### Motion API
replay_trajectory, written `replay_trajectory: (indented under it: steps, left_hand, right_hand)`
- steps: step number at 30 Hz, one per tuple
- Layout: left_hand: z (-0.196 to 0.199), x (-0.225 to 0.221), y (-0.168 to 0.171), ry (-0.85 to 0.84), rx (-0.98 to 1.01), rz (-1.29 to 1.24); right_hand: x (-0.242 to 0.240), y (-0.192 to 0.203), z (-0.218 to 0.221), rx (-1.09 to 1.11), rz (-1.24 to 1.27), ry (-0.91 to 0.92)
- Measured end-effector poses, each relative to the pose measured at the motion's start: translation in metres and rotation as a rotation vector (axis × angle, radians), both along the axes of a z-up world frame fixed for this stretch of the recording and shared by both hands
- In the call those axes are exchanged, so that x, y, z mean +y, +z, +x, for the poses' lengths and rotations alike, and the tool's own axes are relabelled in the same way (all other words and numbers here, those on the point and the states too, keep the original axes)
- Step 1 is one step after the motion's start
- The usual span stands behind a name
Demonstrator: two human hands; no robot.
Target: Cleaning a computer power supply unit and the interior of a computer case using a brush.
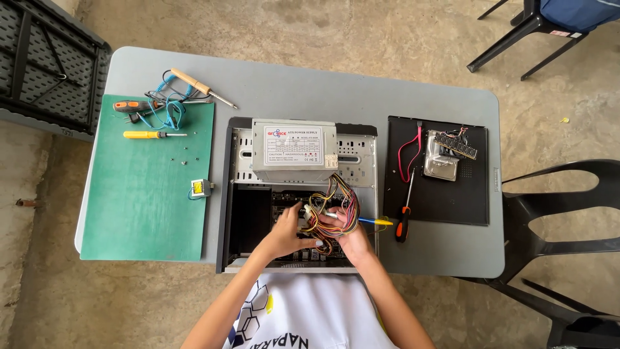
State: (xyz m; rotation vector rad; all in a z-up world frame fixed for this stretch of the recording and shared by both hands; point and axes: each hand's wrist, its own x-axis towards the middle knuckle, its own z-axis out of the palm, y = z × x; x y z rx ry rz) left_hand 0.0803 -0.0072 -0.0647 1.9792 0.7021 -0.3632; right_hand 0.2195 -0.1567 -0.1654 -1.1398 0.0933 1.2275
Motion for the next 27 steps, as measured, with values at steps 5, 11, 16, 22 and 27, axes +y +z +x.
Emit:
replay_trajectory:
  steps: [5, 11, 16, 22, 27]
  left_hand:
    - [-0.006, -0.009, -0.01, 0.096, -0.232, -0.236]
    - [-0.014, -0.005, -0.074, 0.273, -0.133, -0.242]
    - [-0.017, -0.011, -0.084, 0.283, -0.005, -0.303]
    - [-0.012, -0.011, -0.071, 0.31, -0.098, -0.209]
    - [-0.014, -0.009, -0.072, 0.352, -0.181, -0.267]
  right_hand:
    - [0.0, 0.007, -0.002, 0.005, -0.004, -0.018]
    - [-0.005, 0.006, -0.011, -0.169, -0.068, -0.004]
    - [0.006, 0.042, -0.029, -0.519, -0.339, 0.03]
    - [0.01, 0.093, -0.036, -0.871, -0.246, -0.018]
    - [-0.022, 0.069, -0.026, -1.002, -0.257, -0.352]
